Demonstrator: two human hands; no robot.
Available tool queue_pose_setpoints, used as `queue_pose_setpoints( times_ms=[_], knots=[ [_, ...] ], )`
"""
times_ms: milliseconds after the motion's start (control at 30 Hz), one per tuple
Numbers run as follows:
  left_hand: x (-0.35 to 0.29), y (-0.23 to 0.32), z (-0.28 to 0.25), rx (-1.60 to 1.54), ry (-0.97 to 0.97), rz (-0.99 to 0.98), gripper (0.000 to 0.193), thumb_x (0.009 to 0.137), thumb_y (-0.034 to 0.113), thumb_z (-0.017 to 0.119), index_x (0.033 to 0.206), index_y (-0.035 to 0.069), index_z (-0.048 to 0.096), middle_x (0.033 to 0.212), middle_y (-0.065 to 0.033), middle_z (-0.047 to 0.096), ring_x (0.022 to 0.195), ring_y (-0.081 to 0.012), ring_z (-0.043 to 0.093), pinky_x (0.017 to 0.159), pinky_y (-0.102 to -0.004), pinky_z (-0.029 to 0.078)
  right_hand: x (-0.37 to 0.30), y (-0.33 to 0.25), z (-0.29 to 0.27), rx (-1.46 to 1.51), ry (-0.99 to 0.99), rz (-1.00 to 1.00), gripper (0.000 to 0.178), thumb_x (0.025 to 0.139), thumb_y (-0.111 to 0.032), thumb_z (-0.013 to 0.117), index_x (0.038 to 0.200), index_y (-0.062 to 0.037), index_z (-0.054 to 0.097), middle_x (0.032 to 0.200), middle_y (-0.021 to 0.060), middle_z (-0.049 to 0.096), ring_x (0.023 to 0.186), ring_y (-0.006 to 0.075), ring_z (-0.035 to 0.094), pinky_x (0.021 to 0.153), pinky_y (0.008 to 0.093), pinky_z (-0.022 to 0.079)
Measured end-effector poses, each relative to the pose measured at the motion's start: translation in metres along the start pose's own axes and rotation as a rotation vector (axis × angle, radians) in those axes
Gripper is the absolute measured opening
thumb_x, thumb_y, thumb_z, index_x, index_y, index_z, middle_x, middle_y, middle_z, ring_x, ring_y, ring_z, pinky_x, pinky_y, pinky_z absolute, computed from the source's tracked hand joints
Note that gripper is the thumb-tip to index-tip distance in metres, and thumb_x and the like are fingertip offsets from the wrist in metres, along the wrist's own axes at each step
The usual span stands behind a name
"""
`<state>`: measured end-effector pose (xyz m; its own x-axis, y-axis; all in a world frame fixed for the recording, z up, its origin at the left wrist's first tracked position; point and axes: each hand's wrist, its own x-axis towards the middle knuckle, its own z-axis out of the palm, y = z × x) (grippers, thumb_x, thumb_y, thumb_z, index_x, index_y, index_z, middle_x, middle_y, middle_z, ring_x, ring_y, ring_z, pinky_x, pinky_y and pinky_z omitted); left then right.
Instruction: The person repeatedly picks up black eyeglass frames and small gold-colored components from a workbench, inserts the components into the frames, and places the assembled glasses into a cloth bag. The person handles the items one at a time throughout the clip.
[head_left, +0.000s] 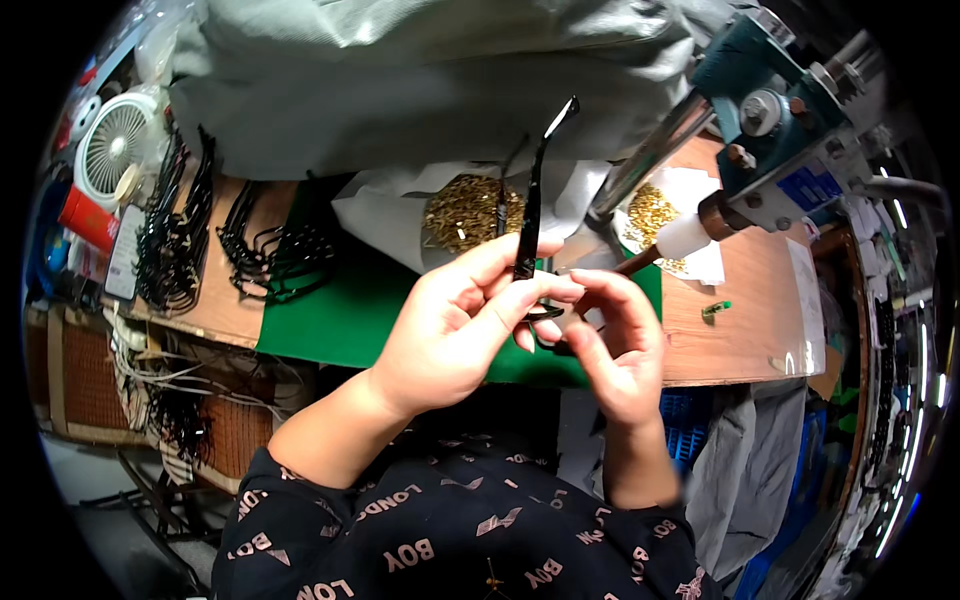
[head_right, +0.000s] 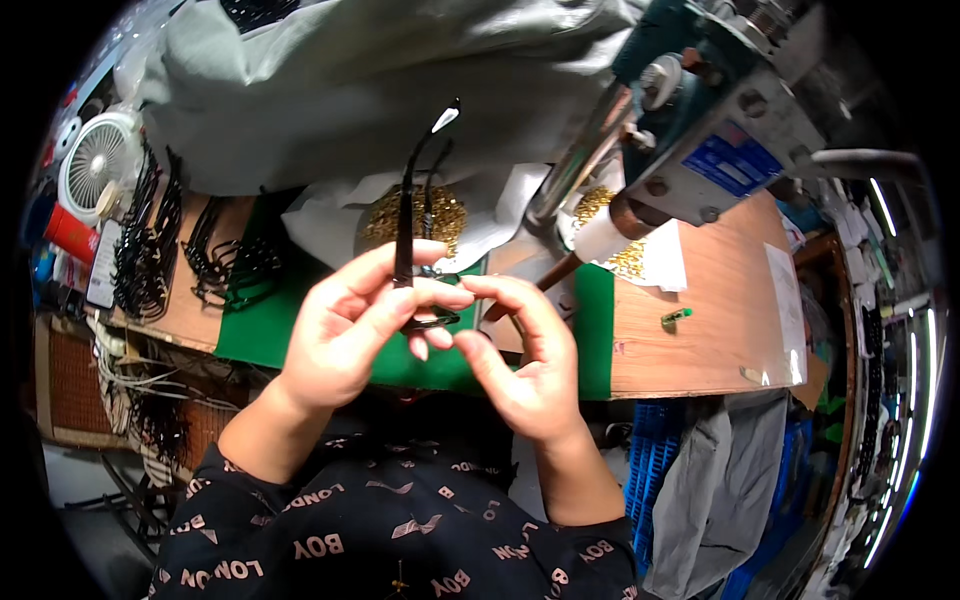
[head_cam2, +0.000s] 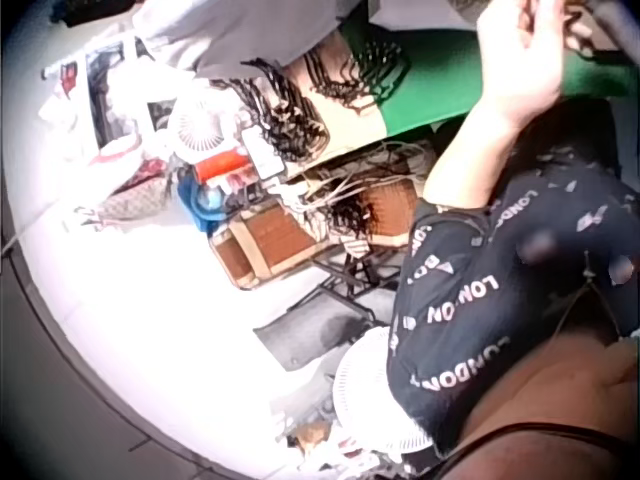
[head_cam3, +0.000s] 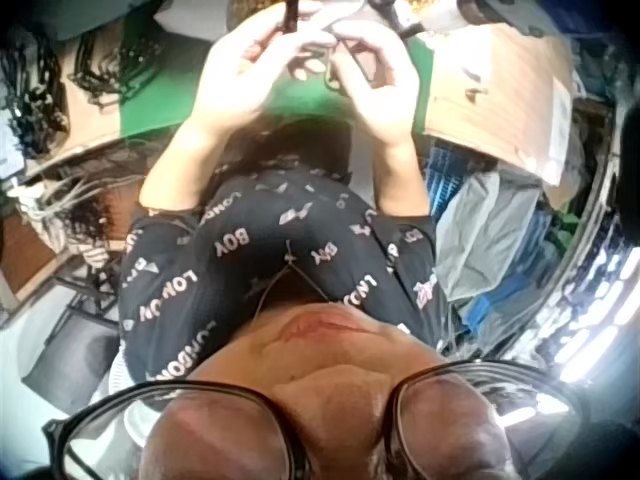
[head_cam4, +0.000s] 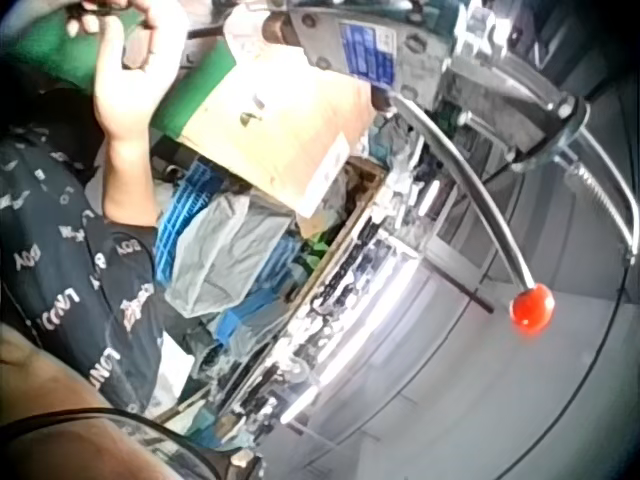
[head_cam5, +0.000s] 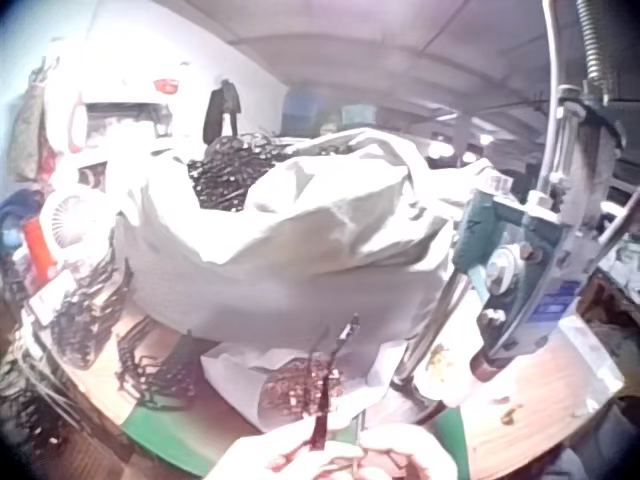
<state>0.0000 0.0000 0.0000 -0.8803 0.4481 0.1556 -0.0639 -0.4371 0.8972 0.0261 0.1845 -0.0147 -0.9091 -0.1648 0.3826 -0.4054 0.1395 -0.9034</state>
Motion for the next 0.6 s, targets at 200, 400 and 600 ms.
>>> queue_pose_setpoints(
  times_ms=[200, 400, 600],
  knots=[
    [0.035, 0.005, 0.044, -0.301, -0.061, -0.141, 0.039, 0.094, 0.012, 0.047, 0.129, -0.003, 0.039, 0.121, -0.0152, 0.056, 0.078, -0.0159, 0.064, 0.062, -0.0228, 0.051, -0.016, 0.010, -0.026, 0.219, 0.184, 0.025, 0.014, 0.091, -0.005, 0.053, 0.100, 0.0046, 0.057, 0.096, 0.0080, 0.060, 0.084, 0.0131, 0.057, 0.078, 0.0254, 0.046],
    [0.063, -0.011, 0.068, -0.192, -0.190, -0.090, 0.059, 0.085, 0.002, 0.058, 0.137, 0.001, 0.030, 0.127, -0.0096, 0.044, 0.085, -0.0109, 0.060, 0.068, -0.0237, 0.050, -0.001, -0.002, -0.061, 0.259, 0.318, -0.006, 0.019, 0.093, -0.011, 0.051, 0.090, 0.0050, 0.060, 0.080, 0.0061, 0.062, 0.070, 0.0101, 0.055, 0.067, 0.0228, 0.045],
    [0.084, -0.021, 0.082, -0.177, -0.109, 0.037, 0.045, 0.082, 0.000, 0.056, 0.125, 0.002, 0.040, 0.119, -0.0085, 0.048, 0.083, -0.0123, 0.061, 0.069, -0.0241, 0.050, 0.033, -0.039, -0.109, -0.472, 0.699, -0.151, 0.020, 0.092, -0.016, 0.053, 0.100, -0.0002, 0.062, 0.097, 0.0085, 0.061, 0.090, 0.0158, 0.057, 0.082, 0.0275, 0.045]
  ],
)
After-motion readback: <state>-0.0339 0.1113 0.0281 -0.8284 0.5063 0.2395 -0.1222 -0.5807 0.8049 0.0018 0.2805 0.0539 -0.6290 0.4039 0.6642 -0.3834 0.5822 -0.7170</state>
